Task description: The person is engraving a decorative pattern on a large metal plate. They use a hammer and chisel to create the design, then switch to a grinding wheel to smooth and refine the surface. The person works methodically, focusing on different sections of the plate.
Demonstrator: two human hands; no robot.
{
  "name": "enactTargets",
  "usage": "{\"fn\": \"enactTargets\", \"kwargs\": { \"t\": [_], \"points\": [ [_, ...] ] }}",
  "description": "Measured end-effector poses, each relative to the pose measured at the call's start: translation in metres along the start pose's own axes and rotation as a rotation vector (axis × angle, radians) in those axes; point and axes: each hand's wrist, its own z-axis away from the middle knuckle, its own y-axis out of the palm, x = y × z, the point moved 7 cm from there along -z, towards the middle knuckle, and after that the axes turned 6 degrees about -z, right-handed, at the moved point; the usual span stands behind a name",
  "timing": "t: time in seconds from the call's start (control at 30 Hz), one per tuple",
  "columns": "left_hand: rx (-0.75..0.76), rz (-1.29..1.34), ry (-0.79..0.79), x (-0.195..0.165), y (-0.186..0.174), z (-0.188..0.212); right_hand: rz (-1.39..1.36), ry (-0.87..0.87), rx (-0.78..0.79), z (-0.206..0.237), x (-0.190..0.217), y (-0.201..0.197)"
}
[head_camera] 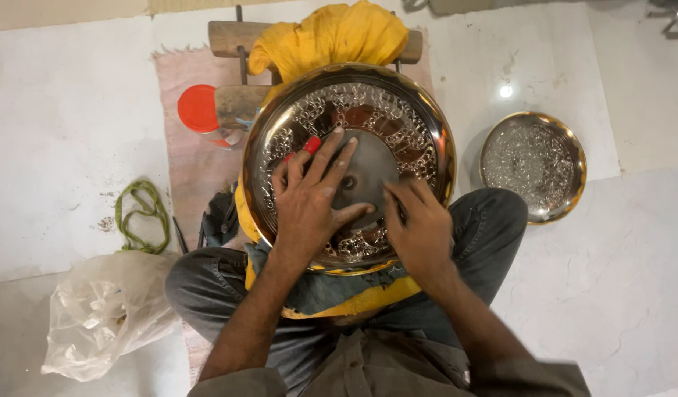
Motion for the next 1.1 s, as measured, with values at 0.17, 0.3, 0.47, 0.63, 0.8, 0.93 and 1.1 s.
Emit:
{"fn": "enactTargets", "kwargs": {
  "t": [0.17,0.3,0.47,0.63,0.8,0.93,1.1],
  "points": [
    [0.014,-0.016,0.017,0.000,0.000,0.003,0.000,-0.001,-0.011,0.006,-0.006,0.002],
    [0.014,-0.026,0.005,0.001,0.000,0.003,0.019,-0.072,-0.039,0.007,-0.006,0.002],
    [-0.007,-0.002,-0.006,-0.001,-0.003,0.003,-0.005,-0.060,-0.009,0.010,-0.005,-0.001],
    [0.023,-0.032,-0.001,-0.002,-0.002,0.002,0.004,-0.038,-0.032,0.006,-0.005,0.001],
    [0.008,-0.031,-0.005,0.001,-0.001,0.000,0.050,-0.056,-0.033,0.002,0.000,0.000],
    [0.035,-0.032,0.003,0.001,0.002,0.004,0.014,-0.078,-0.037,-0.001,0.001,0.002],
    [0.017,0.008,0.014,0.001,0.002,0.004,0.017,-0.031,-0.040,0.003,-0.007,0.003]
  ]
}}
